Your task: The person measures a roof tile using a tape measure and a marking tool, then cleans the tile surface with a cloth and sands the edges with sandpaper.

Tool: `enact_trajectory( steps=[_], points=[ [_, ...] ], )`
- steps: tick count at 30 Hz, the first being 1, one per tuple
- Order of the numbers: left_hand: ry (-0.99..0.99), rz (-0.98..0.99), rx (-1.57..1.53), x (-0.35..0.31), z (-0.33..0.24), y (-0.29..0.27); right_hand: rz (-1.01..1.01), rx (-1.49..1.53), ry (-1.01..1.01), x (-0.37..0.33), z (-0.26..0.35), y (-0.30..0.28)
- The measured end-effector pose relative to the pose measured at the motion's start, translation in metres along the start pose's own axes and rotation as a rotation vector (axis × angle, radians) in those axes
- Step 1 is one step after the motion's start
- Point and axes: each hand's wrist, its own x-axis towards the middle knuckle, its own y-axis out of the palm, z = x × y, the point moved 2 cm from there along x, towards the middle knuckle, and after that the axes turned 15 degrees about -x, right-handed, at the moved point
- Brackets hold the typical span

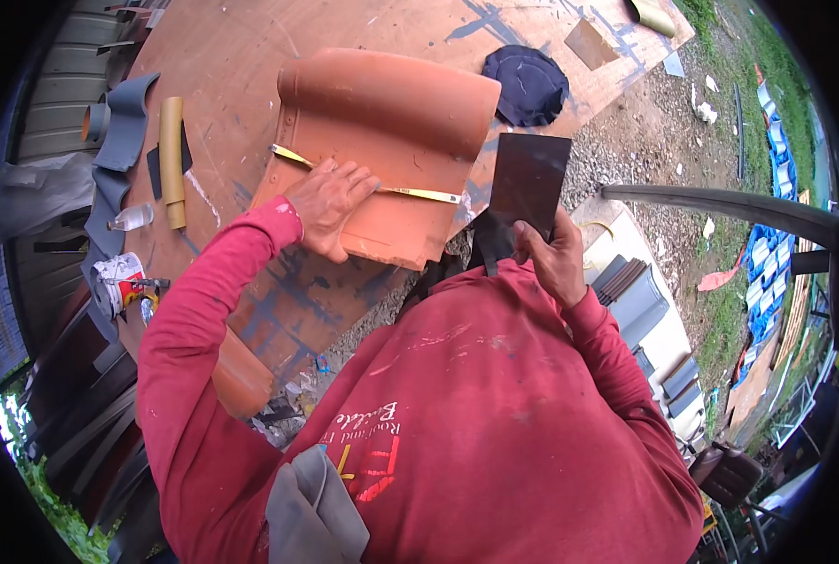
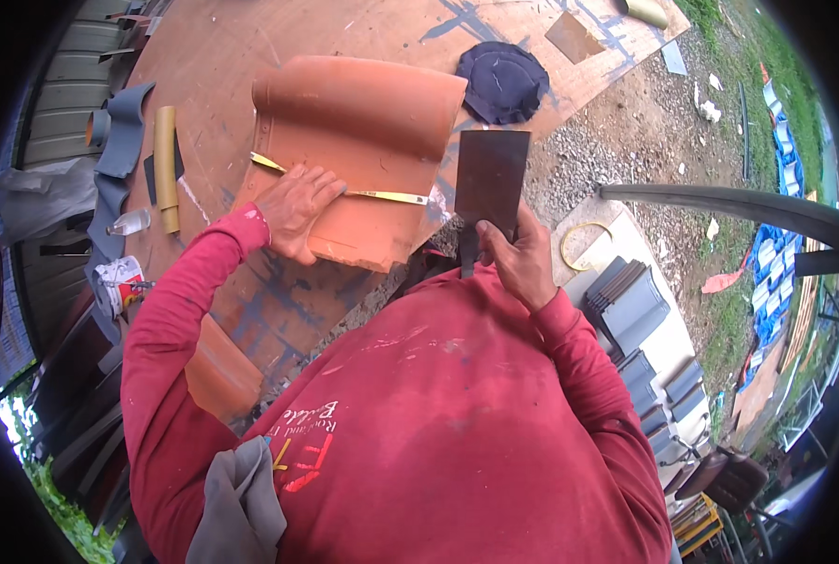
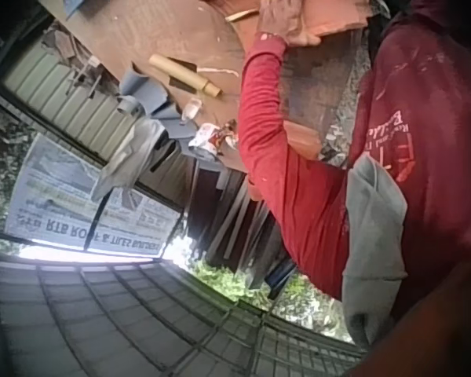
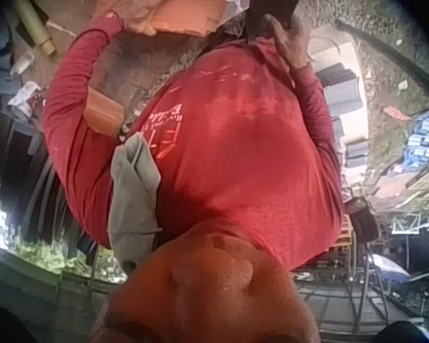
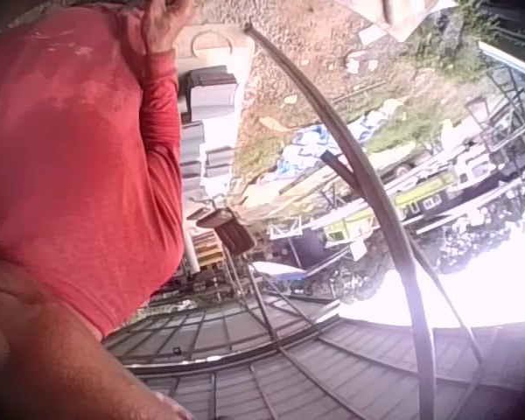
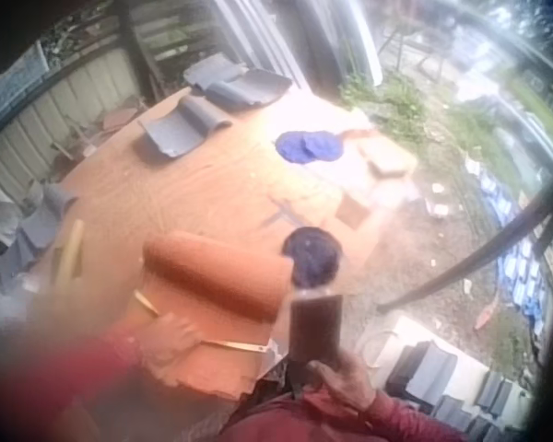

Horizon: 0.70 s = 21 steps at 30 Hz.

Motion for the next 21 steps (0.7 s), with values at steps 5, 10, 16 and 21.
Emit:
enact_trajectory(
  steps=[5, 10, 16, 21],
  points=[
    [0.070, -0.094, 0.138, -0.002, 0.006, 0.013, -0.124, -0.515, -0.325, -0.019, 0.011, 0.014],
    [0.001, -0.006, 0.054, 0.002, 0.002, 0.010, -0.476, -0.474, -0.622, -0.036, 0.043, 0.027],
    [-0.003, -0.005, 0.059, 0.001, -0.008, 0.008, -0.286, -0.670, -0.426, -0.037, 0.017, 0.028],
    [0.053, -0.084, 0.114, -0.005, -0.005, 0.011, -0.653, -0.529, -0.733, -0.047, 0.023, 0.035]
  ],
)
